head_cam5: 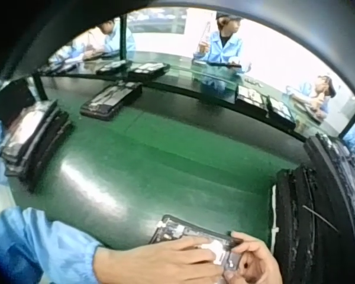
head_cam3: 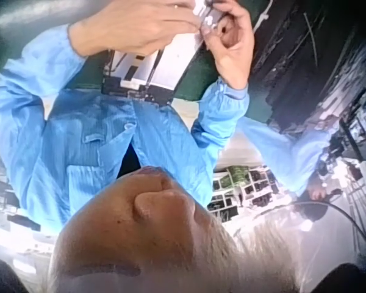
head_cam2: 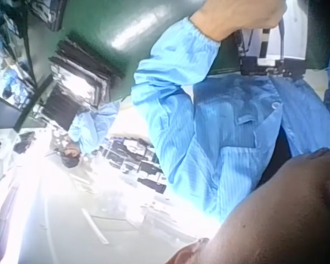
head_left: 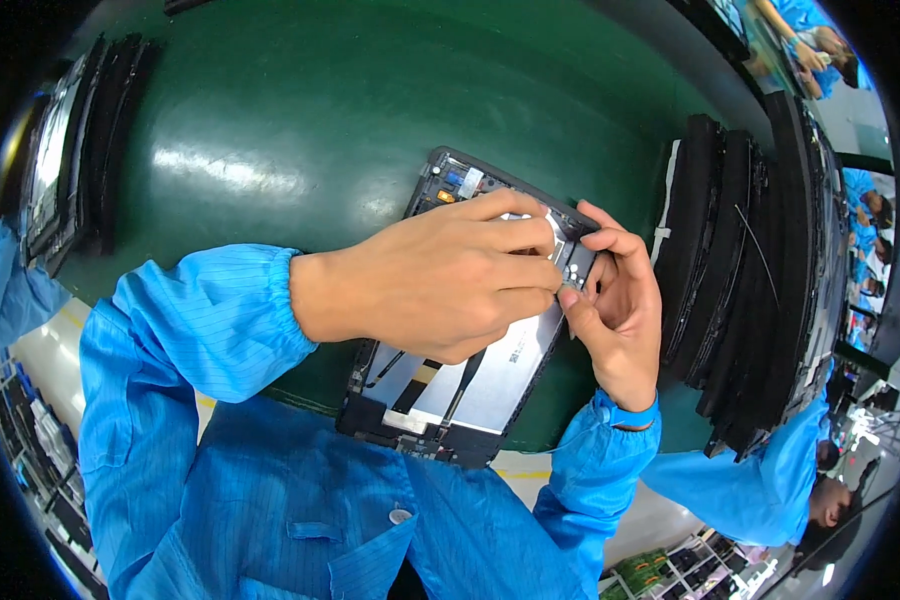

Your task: The person assembles tablet devices by connecting ribbon cables and securing internal components onto the chassis by hand, then placing each tablet onto the upper conveyor rack and picking up the next unit.

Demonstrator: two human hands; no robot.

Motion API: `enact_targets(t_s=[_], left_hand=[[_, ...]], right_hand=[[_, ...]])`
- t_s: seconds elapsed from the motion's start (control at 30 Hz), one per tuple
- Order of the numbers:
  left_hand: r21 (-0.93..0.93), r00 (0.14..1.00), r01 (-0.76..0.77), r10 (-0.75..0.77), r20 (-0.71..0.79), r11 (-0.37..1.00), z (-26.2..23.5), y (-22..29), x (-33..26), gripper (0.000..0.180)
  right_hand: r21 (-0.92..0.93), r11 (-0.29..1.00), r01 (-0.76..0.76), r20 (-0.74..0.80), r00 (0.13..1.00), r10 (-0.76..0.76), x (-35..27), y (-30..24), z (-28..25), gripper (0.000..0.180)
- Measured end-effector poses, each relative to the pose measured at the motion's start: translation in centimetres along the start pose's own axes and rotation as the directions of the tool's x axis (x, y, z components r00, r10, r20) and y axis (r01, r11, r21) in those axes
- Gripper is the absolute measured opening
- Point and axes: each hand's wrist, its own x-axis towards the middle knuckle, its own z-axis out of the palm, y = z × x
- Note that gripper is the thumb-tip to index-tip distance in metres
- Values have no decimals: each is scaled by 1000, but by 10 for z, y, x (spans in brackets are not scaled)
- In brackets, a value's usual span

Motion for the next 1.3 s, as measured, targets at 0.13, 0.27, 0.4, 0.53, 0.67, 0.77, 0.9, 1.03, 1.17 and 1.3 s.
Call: enact_targets(t_s=[0.13, 0.27, 0.4, 0.53, 0.67, 0.77, 0.9, 1.03, 1.17, 1.3], left_hand=[[-7, 1000, -22, 22, -11, 1000, 0, -1, 1, 31], [-1, 998, -38, 38, -53, 999, 3, -3, -2, 30], [-107, 998, -9, 2, -65, 994, -1, -5, 0, 30], [-79, 938, -14, -14, -347, 997, -25, -15, -12, 34], [191, 928, -79, 143, -345, 978, -61, -29, -66, 33], [154, 943, -92, 135, -304, 984, -68, -11, -96, 26], [97, 964, -164, 180, -197, 982, -62, 3, -114, 29], [67, 972, -163, 172, -162, 984, -55, 7, -111, 33], [60, 980, -53, 64, -189, 997, -57, 3, -104, 41], [83, 974, 16, 3, -225, 996, -57, -7, -97, 42]], right_hand=[[46, 999, -2, -9, 1000, 2, -3, 1, 1, 53], [68, 998, -18, 1, 1000, 18, -1, 1, 1, 52], [16, 1000, 8, 20, 1000, -9, 0, 1, -2, 50], [79, 997, 28, -1, 1000, -28, -1, 6, 1, 51], [-248, 967, 58, -49, 996, -73, -1, -9, 6, 45], [-748, 579, 324, 18, 882, -470, -2, -32, 30, 37], [-719, 426, 549, 367, 820, -438, 5, -48, 74, 30], [-677, 476, 562, 405, 824, -396, 15, -41, 90, 37], [-587, 652, 480, 239, 872, -427, 25, -31, 79, 35], [-568, 698, 435, 209, 897, -389, 33, -26, 75, 16]])
